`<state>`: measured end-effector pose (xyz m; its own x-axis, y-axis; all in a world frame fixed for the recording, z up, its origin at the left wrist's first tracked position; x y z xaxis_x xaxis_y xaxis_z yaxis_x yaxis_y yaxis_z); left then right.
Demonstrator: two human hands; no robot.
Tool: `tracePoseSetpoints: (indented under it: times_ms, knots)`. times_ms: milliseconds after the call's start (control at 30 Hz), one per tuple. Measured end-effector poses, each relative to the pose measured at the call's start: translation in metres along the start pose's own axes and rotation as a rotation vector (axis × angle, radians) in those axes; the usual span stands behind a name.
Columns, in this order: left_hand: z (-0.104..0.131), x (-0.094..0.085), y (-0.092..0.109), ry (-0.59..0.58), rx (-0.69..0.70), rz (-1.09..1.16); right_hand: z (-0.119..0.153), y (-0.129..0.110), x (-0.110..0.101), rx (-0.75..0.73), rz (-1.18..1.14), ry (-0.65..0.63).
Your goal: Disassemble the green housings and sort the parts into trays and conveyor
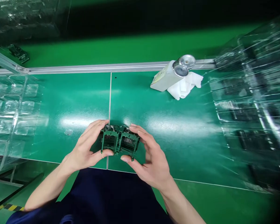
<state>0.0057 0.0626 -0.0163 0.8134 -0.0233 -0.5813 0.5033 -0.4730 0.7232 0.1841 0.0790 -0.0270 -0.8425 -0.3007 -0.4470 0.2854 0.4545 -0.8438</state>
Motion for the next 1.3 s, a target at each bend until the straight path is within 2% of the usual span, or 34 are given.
tracePoseSetpoints:
  times_ms: [133, 333, 667, 967, 1300]
  knots:
    - [-0.010, -0.005, 0.023, 0.025, 0.127, -0.220, 0.008, 0.019, 0.006, 0.031, -0.227, 0.076]
    - [-0.014, -0.008, 0.039, 0.006, 0.173, -0.306, 0.012, 0.020, 0.012, 0.065, -0.353, 0.097]
    - [-0.018, -0.008, 0.034, 0.014, 0.141, -0.200, 0.013, 0.020, 0.008, 0.053, -0.333, 0.091]
    - [-0.010, -0.008, 0.022, 0.012, 0.158, -0.042, 0.012, 0.009, 0.003, -0.152, -0.284, 0.196]
    - [-0.010, -0.007, 0.012, 0.043, 0.135, 0.077, 0.008, 0.006, -0.002, -0.160, -0.208, 0.173]
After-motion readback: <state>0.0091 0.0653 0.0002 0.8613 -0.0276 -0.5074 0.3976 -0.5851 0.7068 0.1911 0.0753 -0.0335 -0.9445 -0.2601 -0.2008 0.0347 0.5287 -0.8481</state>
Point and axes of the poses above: each hand's wrist, its own z-axis away from the middle knuckle, its own x-axis out of the palm, y = z × x, the point moved 6 cm from there along -z, towards the middle knuckle, and after that the axes turned 4 degrees about -y, right-handed, at the moved point
